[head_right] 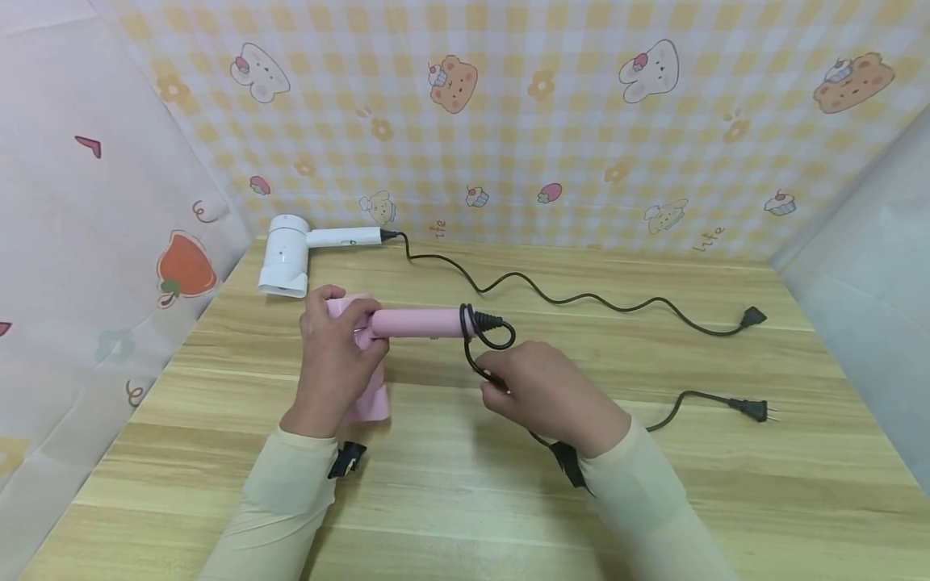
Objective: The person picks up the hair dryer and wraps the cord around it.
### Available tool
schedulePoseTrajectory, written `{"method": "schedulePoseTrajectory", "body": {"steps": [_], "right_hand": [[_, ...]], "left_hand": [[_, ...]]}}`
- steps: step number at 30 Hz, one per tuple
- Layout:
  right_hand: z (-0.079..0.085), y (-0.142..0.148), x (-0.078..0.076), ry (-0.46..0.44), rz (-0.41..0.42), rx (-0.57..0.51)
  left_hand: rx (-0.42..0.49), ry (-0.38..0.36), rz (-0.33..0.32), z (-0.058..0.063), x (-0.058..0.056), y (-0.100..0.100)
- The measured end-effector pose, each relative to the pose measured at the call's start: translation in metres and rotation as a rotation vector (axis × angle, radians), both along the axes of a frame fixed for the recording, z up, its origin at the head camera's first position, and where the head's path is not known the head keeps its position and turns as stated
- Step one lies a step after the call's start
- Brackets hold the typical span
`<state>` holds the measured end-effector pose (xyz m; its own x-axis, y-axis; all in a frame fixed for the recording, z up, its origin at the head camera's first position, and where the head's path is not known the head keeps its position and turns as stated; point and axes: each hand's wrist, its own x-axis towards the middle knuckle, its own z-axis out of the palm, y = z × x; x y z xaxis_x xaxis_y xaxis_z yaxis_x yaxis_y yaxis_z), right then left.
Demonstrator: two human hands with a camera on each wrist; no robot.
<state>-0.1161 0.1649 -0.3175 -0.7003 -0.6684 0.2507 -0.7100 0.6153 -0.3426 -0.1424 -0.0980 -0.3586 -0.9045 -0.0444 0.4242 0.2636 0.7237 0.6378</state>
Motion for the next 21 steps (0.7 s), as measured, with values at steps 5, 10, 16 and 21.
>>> {"method": "schedulePoseTrajectory", "body": {"steps": [5, 10, 16, 21], "right_hand": [[0.008, -0.001, 0.003, 0.004, -0.009, 0.037], [0.015, -0.002, 0.007, 0.081, -0.021, 0.033], [0.024, -0.004, 0.007, 0.15, -0.052, 0.016], [0.029, -0.006, 0.004, 0.19, -0.092, 0.014]], "left_hand": [[0.002, 0.009, 0.003, 0.0, 0.0, 0.0], [-0.004, 0.012, 0.009, -0.001, -0.001, -0.001], [-0.021, 0.009, 0.015, -0.001, -0.001, -0.001], [-0.038, 0.017, 0.014, -0.002, -0.001, -0.002]]}}
